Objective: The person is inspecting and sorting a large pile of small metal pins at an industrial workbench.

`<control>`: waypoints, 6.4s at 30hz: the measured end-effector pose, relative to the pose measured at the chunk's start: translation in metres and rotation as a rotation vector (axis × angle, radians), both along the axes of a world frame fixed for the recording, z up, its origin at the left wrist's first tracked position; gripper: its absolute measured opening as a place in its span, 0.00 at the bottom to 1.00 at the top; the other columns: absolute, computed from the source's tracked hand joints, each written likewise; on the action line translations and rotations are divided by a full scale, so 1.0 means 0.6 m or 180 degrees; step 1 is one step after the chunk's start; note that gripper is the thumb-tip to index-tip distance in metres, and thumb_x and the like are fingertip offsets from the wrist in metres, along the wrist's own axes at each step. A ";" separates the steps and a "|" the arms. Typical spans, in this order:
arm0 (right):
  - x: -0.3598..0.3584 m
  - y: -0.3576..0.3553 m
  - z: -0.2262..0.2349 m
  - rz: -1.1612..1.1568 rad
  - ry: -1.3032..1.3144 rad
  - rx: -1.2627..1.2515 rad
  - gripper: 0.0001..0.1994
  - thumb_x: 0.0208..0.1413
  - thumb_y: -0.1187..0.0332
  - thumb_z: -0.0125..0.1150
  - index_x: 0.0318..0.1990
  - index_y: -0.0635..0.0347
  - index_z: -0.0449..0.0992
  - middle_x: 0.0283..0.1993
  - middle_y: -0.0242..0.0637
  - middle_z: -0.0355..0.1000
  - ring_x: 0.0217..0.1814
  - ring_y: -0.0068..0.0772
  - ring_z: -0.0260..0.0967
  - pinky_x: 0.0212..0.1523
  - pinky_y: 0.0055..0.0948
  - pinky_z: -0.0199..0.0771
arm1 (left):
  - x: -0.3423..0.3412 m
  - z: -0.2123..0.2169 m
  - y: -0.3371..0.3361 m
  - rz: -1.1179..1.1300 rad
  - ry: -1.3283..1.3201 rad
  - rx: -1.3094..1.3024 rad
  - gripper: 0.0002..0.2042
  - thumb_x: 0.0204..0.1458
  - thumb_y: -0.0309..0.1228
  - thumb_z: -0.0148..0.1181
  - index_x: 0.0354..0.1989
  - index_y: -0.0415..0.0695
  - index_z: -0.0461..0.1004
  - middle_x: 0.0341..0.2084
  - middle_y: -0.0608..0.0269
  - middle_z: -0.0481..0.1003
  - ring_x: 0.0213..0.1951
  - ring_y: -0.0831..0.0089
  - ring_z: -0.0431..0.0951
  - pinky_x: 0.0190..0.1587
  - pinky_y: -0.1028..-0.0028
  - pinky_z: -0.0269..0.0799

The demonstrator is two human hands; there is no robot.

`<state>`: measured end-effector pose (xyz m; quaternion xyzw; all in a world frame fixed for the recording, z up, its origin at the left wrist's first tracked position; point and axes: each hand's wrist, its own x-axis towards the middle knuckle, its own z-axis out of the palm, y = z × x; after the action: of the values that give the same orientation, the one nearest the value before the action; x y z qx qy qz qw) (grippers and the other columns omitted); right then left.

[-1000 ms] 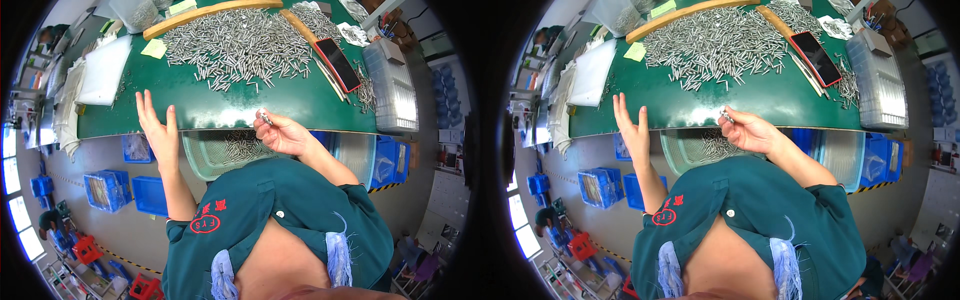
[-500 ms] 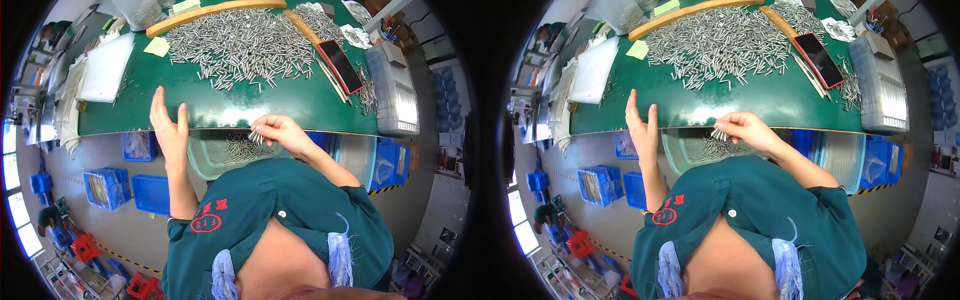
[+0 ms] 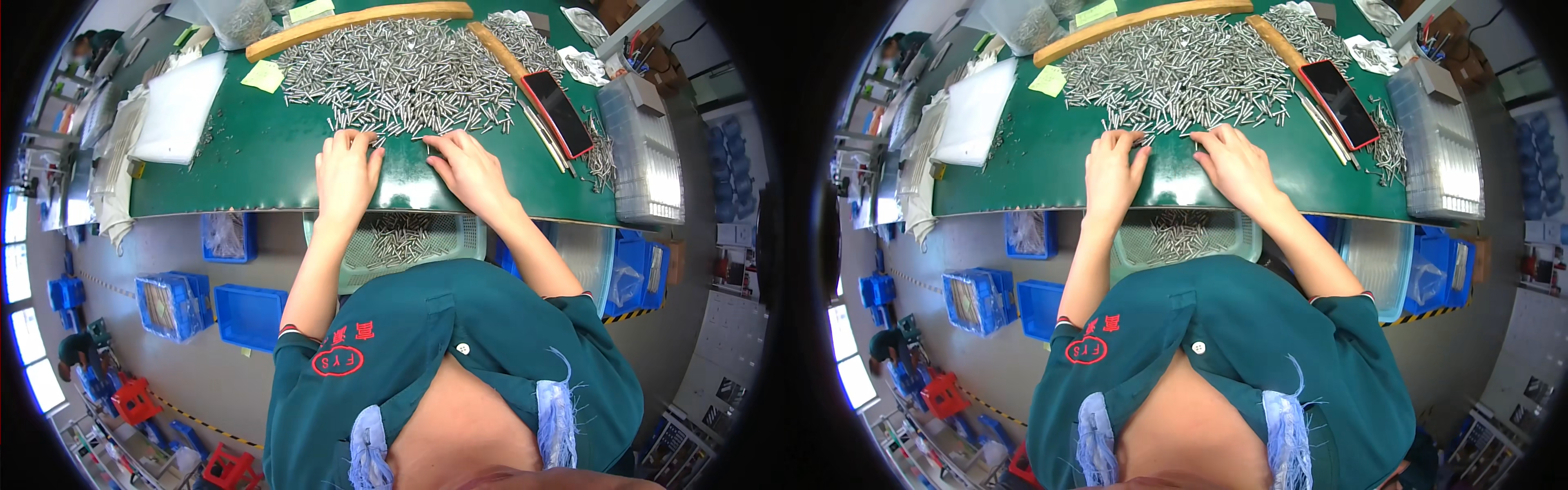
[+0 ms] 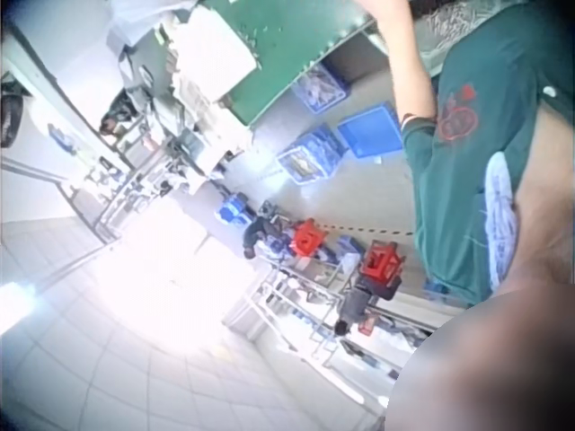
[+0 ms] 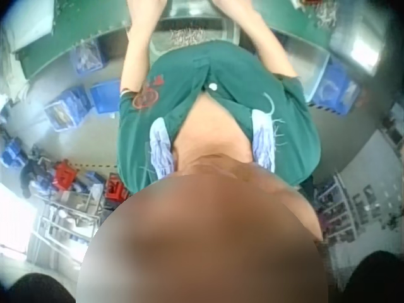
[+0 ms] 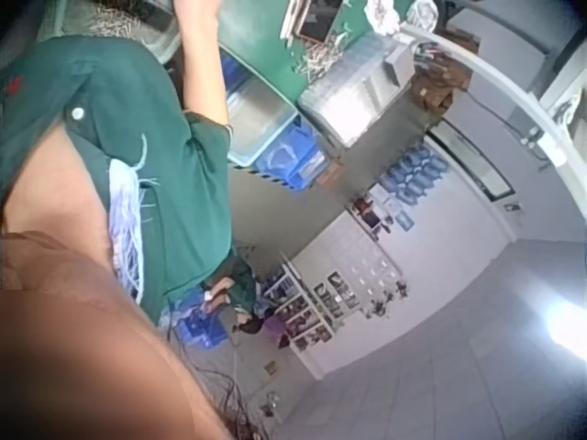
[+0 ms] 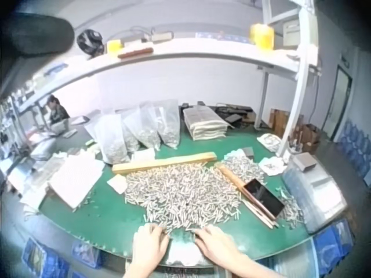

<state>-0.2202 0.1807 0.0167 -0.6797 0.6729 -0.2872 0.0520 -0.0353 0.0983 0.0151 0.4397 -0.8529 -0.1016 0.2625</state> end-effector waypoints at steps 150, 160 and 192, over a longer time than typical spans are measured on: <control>0.016 0.043 0.010 0.0728 0.0172 0.0185 0.10 0.46 0.61 0.65 0.36 0.49 0.78 0.38 0.25 0.71 0.38 0.31 0.68 0.36 0.30 0.72 | 0.027 -0.034 0.116 -0.0782 0.2603 0.5601 0.17 0.60 0.34 0.51 0.51 0.33 0.69 0.43 0.53 0.76 0.44 0.69 0.77 0.47 0.71 0.74; 0.019 0.091 0.036 0.1055 -0.0176 0.0611 0.15 0.50 0.64 0.60 0.47 0.52 0.75 0.43 0.31 0.71 0.43 0.36 0.69 0.42 0.33 0.73 | 0.002 -0.066 0.115 -0.0917 0.3234 0.6584 0.12 0.60 0.31 0.50 0.46 0.35 0.70 0.39 0.53 0.76 0.41 0.67 0.79 0.45 0.70 0.78; 0.023 0.093 0.073 0.0856 -0.2442 0.0950 0.17 0.55 0.76 0.53 0.53 0.59 0.73 0.41 0.33 0.71 0.42 0.21 0.69 0.39 0.19 0.68 | 0.016 0.050 0.088 -0.1232 0.1426 0.4871 0.11 0.59 0.32 0.53 0.39 0.34 0.75 0.32 0.56 0.79 0.32 0.75 0.80 0.36 0.80 0.76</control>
<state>-0.2064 0.2364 0.0604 -0.5904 0.5444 -0.4093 0.4330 -0.0258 0.1512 0.0452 0.3114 -0.5358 -0.7842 0.0319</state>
